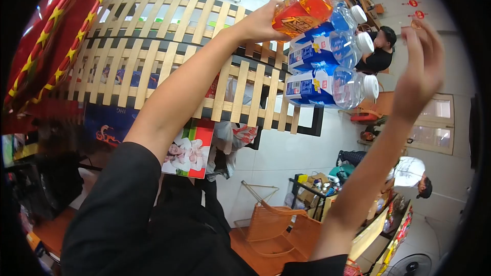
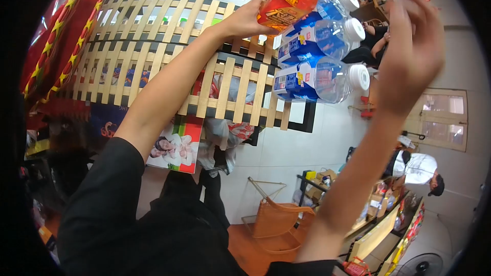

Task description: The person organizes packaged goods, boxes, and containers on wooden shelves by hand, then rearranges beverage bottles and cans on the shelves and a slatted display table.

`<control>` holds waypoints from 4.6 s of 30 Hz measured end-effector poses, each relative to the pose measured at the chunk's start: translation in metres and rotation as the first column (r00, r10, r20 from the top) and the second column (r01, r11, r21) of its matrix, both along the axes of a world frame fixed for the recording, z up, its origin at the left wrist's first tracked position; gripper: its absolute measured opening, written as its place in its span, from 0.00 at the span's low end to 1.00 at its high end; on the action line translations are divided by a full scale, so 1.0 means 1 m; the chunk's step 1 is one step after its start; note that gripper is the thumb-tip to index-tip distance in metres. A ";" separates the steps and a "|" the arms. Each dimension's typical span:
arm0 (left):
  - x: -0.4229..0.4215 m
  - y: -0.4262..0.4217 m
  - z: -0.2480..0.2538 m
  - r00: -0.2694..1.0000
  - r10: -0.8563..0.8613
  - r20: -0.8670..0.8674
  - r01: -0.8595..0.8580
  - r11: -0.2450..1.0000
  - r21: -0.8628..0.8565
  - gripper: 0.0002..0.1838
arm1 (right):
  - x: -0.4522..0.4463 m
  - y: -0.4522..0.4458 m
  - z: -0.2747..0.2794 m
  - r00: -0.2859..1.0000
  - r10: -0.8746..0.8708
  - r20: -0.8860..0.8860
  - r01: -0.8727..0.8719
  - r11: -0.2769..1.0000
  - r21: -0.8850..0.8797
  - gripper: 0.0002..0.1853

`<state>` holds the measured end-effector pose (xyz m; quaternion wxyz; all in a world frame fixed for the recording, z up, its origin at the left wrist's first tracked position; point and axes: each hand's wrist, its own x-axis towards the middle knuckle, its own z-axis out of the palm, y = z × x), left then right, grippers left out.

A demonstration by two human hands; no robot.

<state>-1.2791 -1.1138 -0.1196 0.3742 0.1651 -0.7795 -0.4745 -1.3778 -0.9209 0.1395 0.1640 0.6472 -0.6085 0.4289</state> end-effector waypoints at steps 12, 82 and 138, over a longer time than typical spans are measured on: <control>0.005 0.002 0.005 0.997 0.054 0.056 -0.053 0.998 -0.019 0.53 | 0.118 0.055 -0.218 0.928 -0.369 -0.051 0.334 0.765 0.550 0.23; 0.001 -0.001 -0.002 0.997 0.074 0.035 -0.072 0.996 -0.061 0.54 | 0.154 0.043 -0.206 0.990 0.021 -0.136 0.084 0.693 0.716 0.25; 0.027 0.009 0.023 0.992 -0.047 -0.113 0.044 0.998 -0.036 0.43 | 0.052 -0.059 -0.042 0.933 0.070 -0.352 0.101 0.889 0.446 0.14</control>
